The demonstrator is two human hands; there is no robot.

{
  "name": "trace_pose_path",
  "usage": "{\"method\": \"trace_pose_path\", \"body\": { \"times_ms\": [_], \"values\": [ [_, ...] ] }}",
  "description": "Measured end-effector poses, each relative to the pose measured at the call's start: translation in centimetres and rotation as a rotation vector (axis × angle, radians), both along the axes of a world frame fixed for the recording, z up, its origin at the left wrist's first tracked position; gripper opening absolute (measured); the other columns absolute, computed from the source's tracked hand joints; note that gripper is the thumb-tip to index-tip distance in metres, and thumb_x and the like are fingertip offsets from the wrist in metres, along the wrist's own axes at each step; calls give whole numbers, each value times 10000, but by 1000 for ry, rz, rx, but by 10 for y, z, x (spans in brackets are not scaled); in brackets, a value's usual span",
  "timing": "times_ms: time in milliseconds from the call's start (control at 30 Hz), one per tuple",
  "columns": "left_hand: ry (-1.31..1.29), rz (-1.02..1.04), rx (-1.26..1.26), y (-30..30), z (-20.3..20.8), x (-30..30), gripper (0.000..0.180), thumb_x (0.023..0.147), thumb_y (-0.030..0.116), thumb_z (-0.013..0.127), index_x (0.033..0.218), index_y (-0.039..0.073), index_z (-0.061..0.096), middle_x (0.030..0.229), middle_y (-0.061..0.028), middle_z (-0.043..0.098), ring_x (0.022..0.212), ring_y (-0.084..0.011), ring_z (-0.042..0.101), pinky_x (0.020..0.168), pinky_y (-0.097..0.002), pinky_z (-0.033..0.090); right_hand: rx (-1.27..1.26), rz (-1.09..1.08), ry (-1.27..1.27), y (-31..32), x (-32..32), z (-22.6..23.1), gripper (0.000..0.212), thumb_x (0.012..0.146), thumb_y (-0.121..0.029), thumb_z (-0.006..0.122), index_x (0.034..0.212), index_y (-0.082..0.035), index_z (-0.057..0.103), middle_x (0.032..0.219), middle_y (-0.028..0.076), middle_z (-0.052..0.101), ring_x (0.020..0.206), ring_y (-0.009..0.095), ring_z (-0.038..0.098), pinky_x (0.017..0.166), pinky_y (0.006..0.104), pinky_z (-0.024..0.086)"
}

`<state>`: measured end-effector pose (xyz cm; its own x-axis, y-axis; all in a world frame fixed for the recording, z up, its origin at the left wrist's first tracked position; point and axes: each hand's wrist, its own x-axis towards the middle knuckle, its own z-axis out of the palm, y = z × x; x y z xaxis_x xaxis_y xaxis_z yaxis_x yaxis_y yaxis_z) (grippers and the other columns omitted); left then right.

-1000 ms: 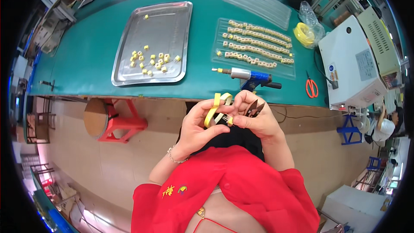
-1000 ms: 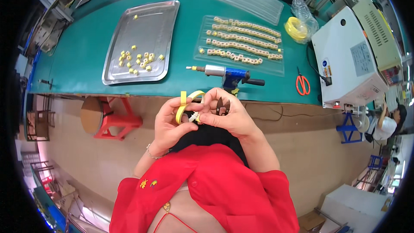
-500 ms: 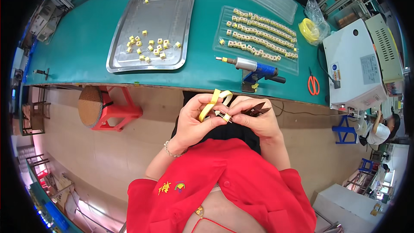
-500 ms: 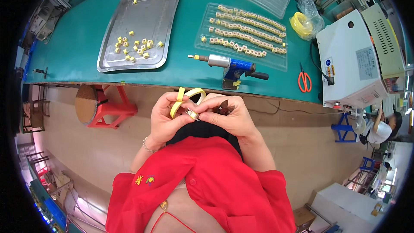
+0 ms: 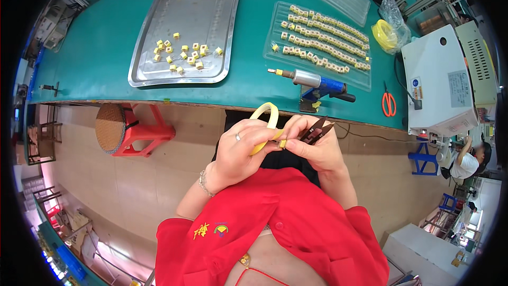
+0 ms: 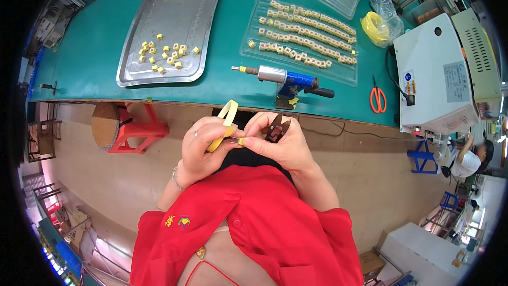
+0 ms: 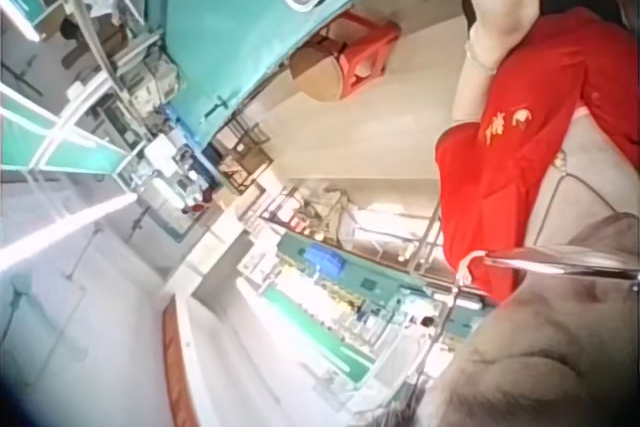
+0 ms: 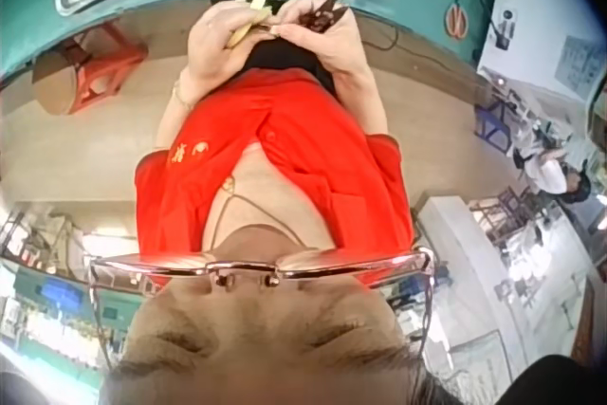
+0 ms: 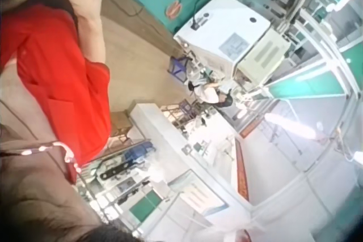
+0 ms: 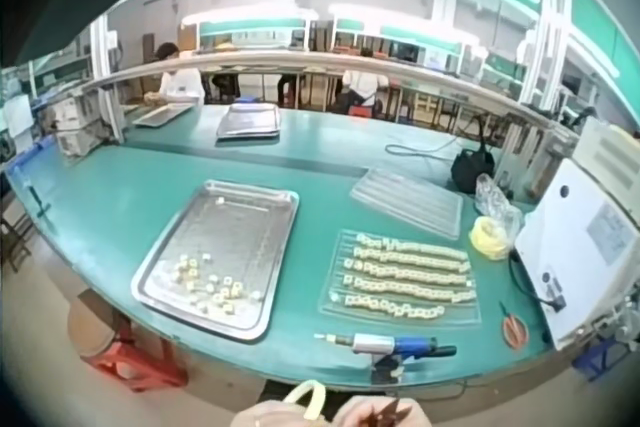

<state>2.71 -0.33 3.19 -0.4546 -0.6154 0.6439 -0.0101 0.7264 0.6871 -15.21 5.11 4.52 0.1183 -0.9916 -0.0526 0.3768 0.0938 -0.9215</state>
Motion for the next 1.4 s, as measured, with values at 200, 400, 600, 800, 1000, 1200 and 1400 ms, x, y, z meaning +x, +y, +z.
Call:
{"method": "trace_pose_path", "body": {
  "times_ms": [200, 400, 600, 800, 1000, 1200, 1400],
  "values": [
    [-63, 39, -94, -2, 1, -4, 380, 645, -10, 736, 964, 59, 541, 855, -34, 665, 752, -242, 605, 681, -332, 486, 4, -135, 54, 2, 10, -7, 95, 761, 20, 637, 757, -2, 545, 842, 112, 575, 723, 127, 536, 641, 237, 434],
    [32, 13, 30, -7, -10, -5, 367, 673, -44, 707, 973, 41, 513, 843, -86, 666, 743, -237, 631, 672, -319, 500, 66, -155, 50, -3, 7, -4, 86, 777, -1, 628, 794, -10, 544, 855, 105, 575, 692, 98, 503, 595, 223, 403],
    [119, -44, 142, -6, -10, -9, 339, 693, -62, 689, 969, 26, 512, 859, -109, 670, 723, -231, 650, 625, -295, 512, 256, -64, -242, -1, 3, -4, 125, 791, -43, 626, 870, -5, 538, 902, 103, 573, 663, 88, 477, 538, 207, 364],
    [49, -22, 39, -5, -7, -8, 328, 691, -70, 685, 955, 27, 515, 862, -97, 671, 725, -231, 648, 629, -298, 513, 218, -78, -204, -2, 5, -3, 139, 777, -39, 633, 865, -6, 531, 885, 102, 565, 674, 91, 484, 548, 208, 370],
    [52, -10, -4, -3, -8, -7, 324, 683, -52, 699, 948, 29, 530, 868, -84, 672, 719, -241, 644, 638, -306, 515, 239, -65, -234, 0, 7, -2, 147, 764, -45, 638, 850, -17, 522, 890, 101, 554, 702, 96, 491, 569, 210, 378],
    [23, -21, -44, -3, -6, -7, 319, 686, -45, 699, 951, 34, 540, 879, -74, 672, 719, -239, 644, 644, -305, 517, 195, -86, -211, 1, 8, -3, 142, 760, -33, 627, 848, -24, 515, 891, 100, 553, 701, 97, 491, 569, 210, 375],
    [10, -16, -36, -2, -14, -6, 321, 703, -61, 684, 970, 22, 527, 863, -92, 670, 744, -222, 650, 659, -289, 522, 213, -61, -204, 0, 6, -10, 135, 772, -36, 624, 857, -19, 520, 870, 94, 560, 680, 91, 484, 550, 209, 362]
  ]
}}
